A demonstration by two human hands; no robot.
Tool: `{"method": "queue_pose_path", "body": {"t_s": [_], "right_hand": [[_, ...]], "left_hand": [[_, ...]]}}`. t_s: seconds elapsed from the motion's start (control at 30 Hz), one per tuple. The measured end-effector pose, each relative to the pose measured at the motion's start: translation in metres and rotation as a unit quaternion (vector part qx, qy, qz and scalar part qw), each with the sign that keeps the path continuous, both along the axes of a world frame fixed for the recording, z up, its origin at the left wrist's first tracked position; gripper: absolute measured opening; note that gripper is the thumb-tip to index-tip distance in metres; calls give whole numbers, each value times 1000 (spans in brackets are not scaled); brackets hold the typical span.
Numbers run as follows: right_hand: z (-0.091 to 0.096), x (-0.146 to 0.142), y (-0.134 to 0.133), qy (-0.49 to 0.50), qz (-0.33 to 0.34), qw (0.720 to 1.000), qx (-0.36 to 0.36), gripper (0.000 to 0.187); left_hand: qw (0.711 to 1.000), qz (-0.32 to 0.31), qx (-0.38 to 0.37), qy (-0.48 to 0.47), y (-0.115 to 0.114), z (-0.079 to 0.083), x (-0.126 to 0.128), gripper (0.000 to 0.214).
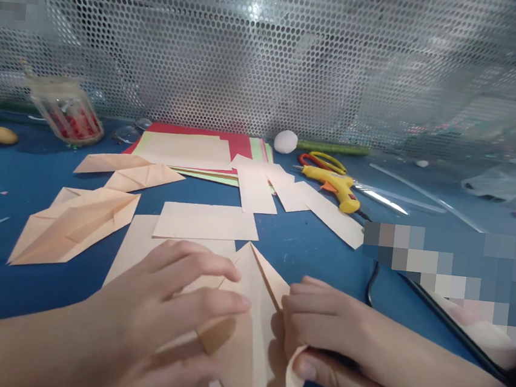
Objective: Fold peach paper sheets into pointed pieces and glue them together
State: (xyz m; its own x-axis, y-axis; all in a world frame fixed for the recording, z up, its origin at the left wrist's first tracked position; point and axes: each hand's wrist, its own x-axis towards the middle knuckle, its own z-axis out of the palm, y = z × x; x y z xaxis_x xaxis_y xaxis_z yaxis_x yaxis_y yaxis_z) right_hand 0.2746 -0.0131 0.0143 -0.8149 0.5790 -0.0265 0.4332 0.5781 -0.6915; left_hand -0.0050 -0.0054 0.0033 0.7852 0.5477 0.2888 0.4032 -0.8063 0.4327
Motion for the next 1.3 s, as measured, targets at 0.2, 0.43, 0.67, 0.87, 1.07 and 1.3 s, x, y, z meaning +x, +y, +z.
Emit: {"method": "queue_pose_path", "body": {"t_s": [0.2, 0.43, 0.67, 0.87, 1.07, 1.3], "right_hand": [[-4, -15, -6, -13, -68, 998, 11, 22], [-6, -27, -13, -17, -92, 991, 99, 20], [-13, -30, -22, -32, -128, 982, 133, 18], [-15, -34, -25, -3, -119, 984, 134, 21], [-16, -35, -29, -37, -129, 977, 164, 29], [-11, -38, -25, -48, -108, 983, 142, 23]], "left_hand": [[982, 14, -189, 21, -1, 3, 10, 26], [965, 105, -241, 5, -7, -2, 16, 29], [982, 77, -171, 21, -12, 1, 20, 23], [993, 26, -95, 64, -10, -5, 21, 16], [987, 11, 4, 158, -14, -13, 25, 16], [990, 24, 27, 136, -20, -15, 24, 41]]}}
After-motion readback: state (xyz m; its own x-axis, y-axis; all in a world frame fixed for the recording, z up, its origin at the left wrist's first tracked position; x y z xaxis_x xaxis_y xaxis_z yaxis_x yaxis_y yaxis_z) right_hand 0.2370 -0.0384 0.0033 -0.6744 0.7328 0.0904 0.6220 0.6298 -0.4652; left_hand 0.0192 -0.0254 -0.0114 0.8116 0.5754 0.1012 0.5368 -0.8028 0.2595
